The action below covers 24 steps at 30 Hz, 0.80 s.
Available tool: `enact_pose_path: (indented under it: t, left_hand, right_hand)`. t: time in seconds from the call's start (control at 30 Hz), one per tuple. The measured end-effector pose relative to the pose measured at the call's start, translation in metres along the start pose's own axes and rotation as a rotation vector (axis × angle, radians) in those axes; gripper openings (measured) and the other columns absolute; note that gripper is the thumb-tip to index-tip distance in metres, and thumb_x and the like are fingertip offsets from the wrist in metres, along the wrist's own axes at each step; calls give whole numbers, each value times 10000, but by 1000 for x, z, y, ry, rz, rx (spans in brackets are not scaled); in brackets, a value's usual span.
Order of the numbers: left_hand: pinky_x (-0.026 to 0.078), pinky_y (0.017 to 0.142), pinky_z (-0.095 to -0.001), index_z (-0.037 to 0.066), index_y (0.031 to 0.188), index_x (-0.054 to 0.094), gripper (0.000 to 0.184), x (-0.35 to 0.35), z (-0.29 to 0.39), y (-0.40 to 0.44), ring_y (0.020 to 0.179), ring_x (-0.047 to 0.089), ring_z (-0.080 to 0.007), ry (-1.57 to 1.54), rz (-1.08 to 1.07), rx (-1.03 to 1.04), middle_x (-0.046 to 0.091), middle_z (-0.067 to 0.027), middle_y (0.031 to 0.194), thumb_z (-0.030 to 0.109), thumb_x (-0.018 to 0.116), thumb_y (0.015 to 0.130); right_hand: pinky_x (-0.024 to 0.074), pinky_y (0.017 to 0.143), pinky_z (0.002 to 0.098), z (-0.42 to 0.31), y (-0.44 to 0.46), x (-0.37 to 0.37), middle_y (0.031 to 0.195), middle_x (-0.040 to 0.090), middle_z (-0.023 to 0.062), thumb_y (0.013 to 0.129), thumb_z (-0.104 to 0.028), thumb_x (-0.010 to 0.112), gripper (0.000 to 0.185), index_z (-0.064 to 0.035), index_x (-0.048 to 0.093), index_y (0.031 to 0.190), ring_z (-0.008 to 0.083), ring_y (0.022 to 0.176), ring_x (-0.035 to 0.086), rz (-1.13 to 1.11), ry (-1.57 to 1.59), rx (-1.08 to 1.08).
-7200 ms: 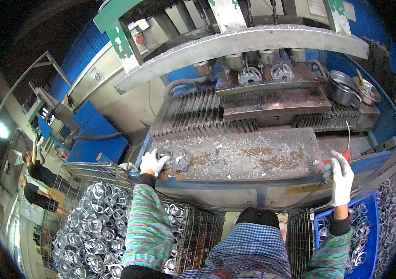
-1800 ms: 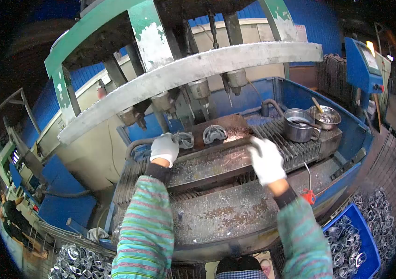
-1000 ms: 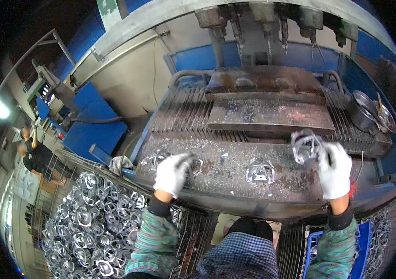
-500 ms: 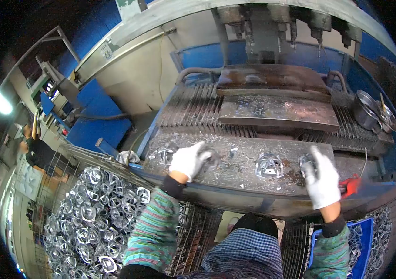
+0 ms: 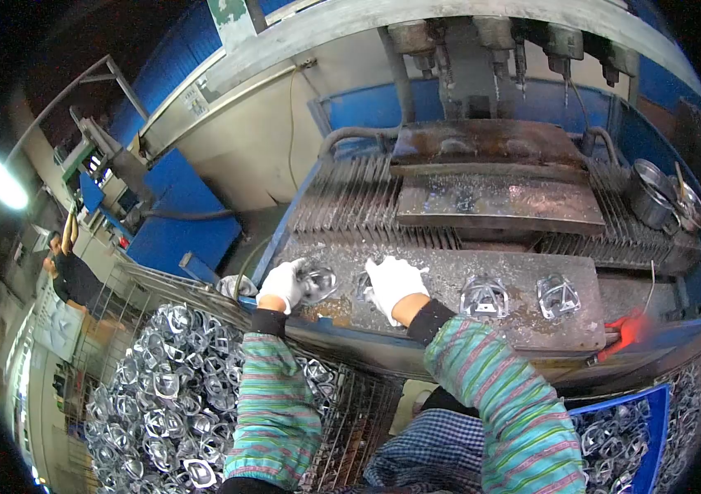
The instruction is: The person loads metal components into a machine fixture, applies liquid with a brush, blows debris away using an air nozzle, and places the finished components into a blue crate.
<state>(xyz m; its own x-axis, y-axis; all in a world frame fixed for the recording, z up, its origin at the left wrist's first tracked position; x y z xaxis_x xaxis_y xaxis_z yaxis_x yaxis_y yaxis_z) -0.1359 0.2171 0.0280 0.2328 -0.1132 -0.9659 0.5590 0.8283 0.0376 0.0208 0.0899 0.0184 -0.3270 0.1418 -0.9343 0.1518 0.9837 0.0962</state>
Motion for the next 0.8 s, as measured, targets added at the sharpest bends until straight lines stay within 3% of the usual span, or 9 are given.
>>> enact_pose_path:
  t: [0.13, 0.23, 0.3, 0.37, 0.4, 0.5, 0.63, 0.73, 0.8]
  left_hand:
    - [442, 856, -367, 68, 1134, 569, 475, 5, -1, 3, 989, 566, -325, -90, 115, -33, 600, -167, 1056, 336, 642, 749]
    - [439, 862, -365, 75, 1132, 573, 431, -10, -12, -1, 1000, 561, -326, -234, 262, 9, 598, -163, 1062, 316, 620, 778]
    - [440, 866, -361, 82, 1130, 576, 367, -9, -12, -2, 1020, 549, -325, -207, 222, -6, 585, -154, 1097, 242, 586, 799]
    - [438, 871, -359, 87, 1130, 572, 356, -4, 9, -4, 1037, 537, -323, 14, 168, 313, 570, -144, 1127, 157, 573, 781]
    - [433, 878, -361, 100, 1152, 550, 411, 1, 13, -3, 1050, 525, -323, 13, 148, 434, 559, -142, 1140, 113, 581, 743]
    - [428, 883, -368, 119, 1182, 524, 487, 25, 2, 5, 1041, 527, -323, -104, -41, 333, 565, -148, 1121, 131, 627, 707]
    - [447, 849, -362, 128, 1186, 522, 625, 22, 13, 3, 973, 563, -317, -20, -90, 290, 591, -156, 1056, 230, 753, 614]
    - [462, 818, -353, 100, 1167, 546, 645, 8, 20, -4, 925, 587, -307, -123, 72, 299, 614, -163, 993, 270, 779, 590]
    - [467, 805, -336, 58, 1177, 541, 645, -15, 35, -2, 909, 603, -269, -310, 220, 338, 622, -161, 980, 240, 776, 604]
  right_hand:
    - [486, 752, 410, 6, 8, 5, 965, 544, 203, 768, -133, 557, 315, -87, 545, 1080, 350, 906, 576, 5, -9, -83]
    - [488, 752, 413, 6, 5, -9, 1024, 524, 202, 749, -69, 553, 353, -107, 539, 1100, 359, 924, 571, -38, -1, -114]
    - [486, 757, 415, 13, -1, -18, 1024, 521, 208, 735, -73, 566, 371, -87, 528, 1104, 356, 934, 569, -72, 65, 46]
    - [489, 745, 413, 11, 0, -19, 974, 558, 214, 730, -96, 572, 383, -80, 519, 1109, 334, 897, 592, -22, 31, 54]
    - [491, 737, 410, 10, 2, -14, 942, 578, 216, 731, -97, 568, 378, -79, 520, 1105, 327, 873, 603, -99, 23, 71]
    - [496, 719, 401, 19, 6, 6, 886, 621, 201, 738, -94, 549, 354, -96, 539, 1092, 319, 819, 624, -162, -4, 82]
    - [464, 789, 398, 22, 4, -1, 951, 596, 203, 764, -121, 543, 385, -142, 529, 1148, 337, 898, 589, -40, 113, 4]
    - [460, 805, 408, 14, -7, -19, 1064, 532, 200, 757, -93, 528, 394, -170, 536, 1144, 362, 921, 567, -74, 118, -6]
    - [463, 772, 403, 8, -24, -41, 977, 572, 168, 768, -92, 507, 404, -163, 521, 1165, 336, 899, 556, 6, 112, -101]
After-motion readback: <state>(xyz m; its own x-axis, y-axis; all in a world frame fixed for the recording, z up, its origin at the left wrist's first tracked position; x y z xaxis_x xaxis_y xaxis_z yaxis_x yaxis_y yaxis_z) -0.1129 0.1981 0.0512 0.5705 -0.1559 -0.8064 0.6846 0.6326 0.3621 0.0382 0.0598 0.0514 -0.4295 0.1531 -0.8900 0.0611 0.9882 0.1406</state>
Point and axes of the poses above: each hand's wrist, its own y-axis towards the middle knuckle, its own x-axis out of the palm, z = x × y, the point moved 7 cm from there along y, towards the middle knuckle
